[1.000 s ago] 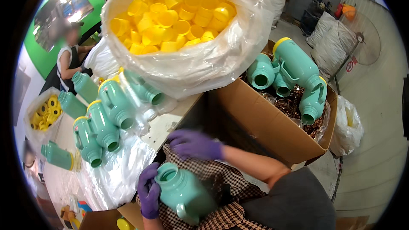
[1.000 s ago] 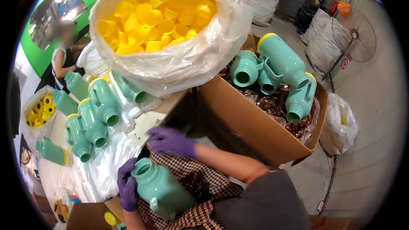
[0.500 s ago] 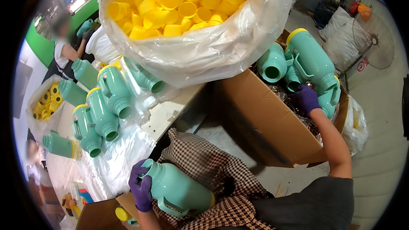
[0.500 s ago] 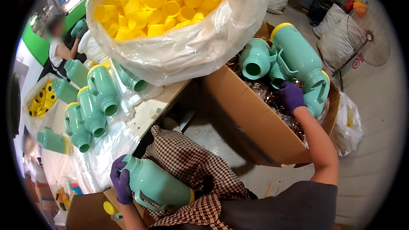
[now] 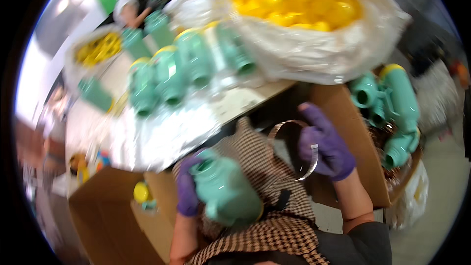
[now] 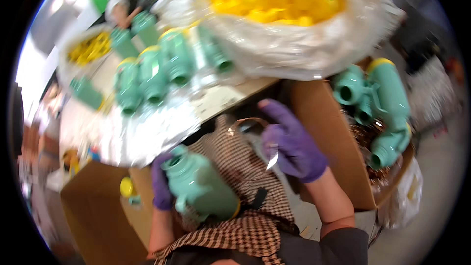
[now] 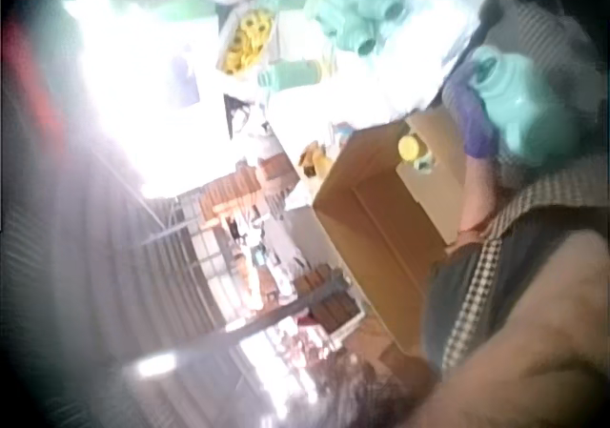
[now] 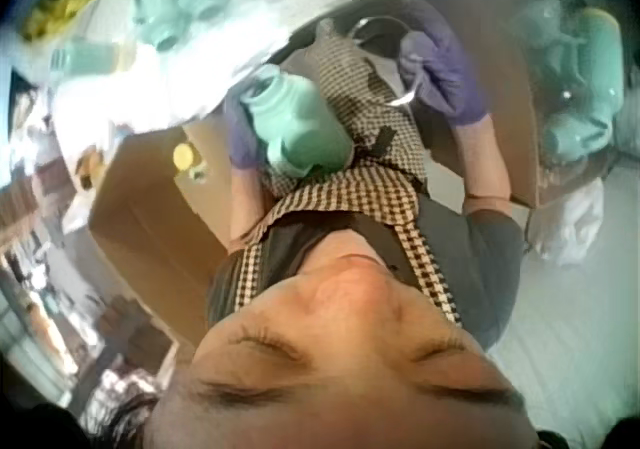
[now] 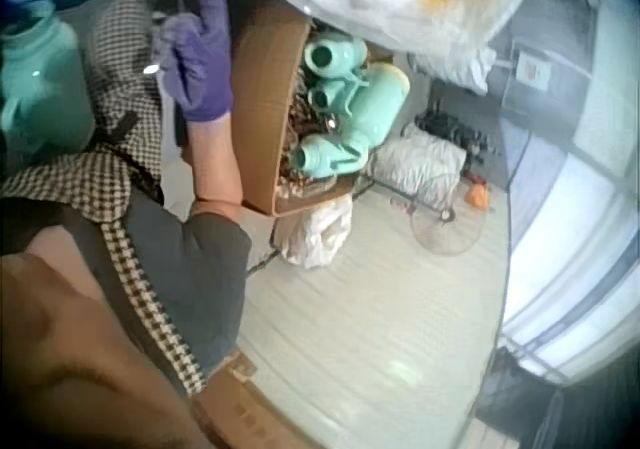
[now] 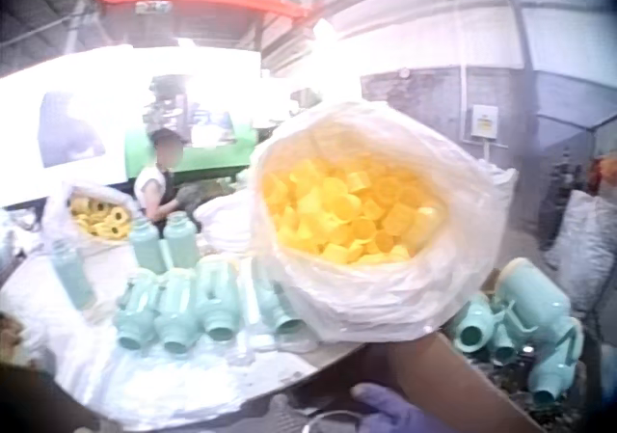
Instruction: The person assembles teal plastic containers by inserting a metal ring into the neck and screwing on a yellow lid. The person then places the finished containers into a cardboard box. The task is performed repeatedly in a warehouse setting.
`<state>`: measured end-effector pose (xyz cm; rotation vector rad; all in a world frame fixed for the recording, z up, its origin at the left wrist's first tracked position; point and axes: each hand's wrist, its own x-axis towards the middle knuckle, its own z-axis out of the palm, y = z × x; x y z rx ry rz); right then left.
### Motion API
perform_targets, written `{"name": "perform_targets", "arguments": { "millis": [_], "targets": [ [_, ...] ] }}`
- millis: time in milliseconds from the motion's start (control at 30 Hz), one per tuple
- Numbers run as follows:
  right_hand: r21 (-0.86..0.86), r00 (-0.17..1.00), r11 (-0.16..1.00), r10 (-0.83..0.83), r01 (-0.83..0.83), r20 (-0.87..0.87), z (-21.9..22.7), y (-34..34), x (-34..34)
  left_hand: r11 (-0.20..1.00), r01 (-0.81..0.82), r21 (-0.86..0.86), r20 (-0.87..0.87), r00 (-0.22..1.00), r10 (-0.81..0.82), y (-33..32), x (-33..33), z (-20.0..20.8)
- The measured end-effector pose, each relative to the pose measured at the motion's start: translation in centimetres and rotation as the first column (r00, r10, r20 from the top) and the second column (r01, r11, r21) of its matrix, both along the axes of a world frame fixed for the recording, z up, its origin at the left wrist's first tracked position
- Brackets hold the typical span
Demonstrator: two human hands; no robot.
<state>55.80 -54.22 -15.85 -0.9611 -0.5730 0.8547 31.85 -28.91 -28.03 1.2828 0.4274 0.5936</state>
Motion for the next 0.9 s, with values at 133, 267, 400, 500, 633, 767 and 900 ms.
{"name": "perform_targets", "arguments": {
  "millis": [133,267,400,500,633,767,900],
  "targets": [
    [-0.342,0.975,0.914,0.217,-0.219,-0.042,-2.0,9.4,-4.0,0.965,0.041,0.259,0.128,0.989,-0.076,-1.3,-0.2,3.1],
    [-0.401,0.927,0.887,0.326,-0.232,0.186,-3.5,12.3,-6.5,0.984,0.076,0.162,0.062,0.994,-0.087,-1.5,-2.3,2.9],
    [-0.397,0.713,0.917,0.308,-0.046,0.629,-5.3,13.4,-6.5,0.996,0.064,0.062,-0.05,0.997,-0.061,-0.6,-2.3,3.5],
    [-0.246,0.72,0.969,0.19,-0.027,0.668,-9.1,13.1,-7.1,0.993,0.095,0.063,-0.18,0.98,-0.082,-0.3,-2.3,3.6],
    [-0.243,0.942,0.968,0.139,-0.064,0.306,-10.6,12.6,-9.4,0.971,0.232,0.051,-0.311,0.928,-0.205,0.8,-2.6,3.4],
    [-0.326,0.89,0.945,0.164,-0.019,0.425,-11.6,12.2,-9.2,0.983,0.18,-0.031,-0.166,0.969,-0.182,1.0,-3.2,1.8],
    [-0.346,0.9,0.938,0.145,0.006,0.41,-11.1,12.0,-9.5,0.998,0.059,-0.028,-0.204,0.977,-0.063,-0.6,-3.1,1.5]
  ]
}}
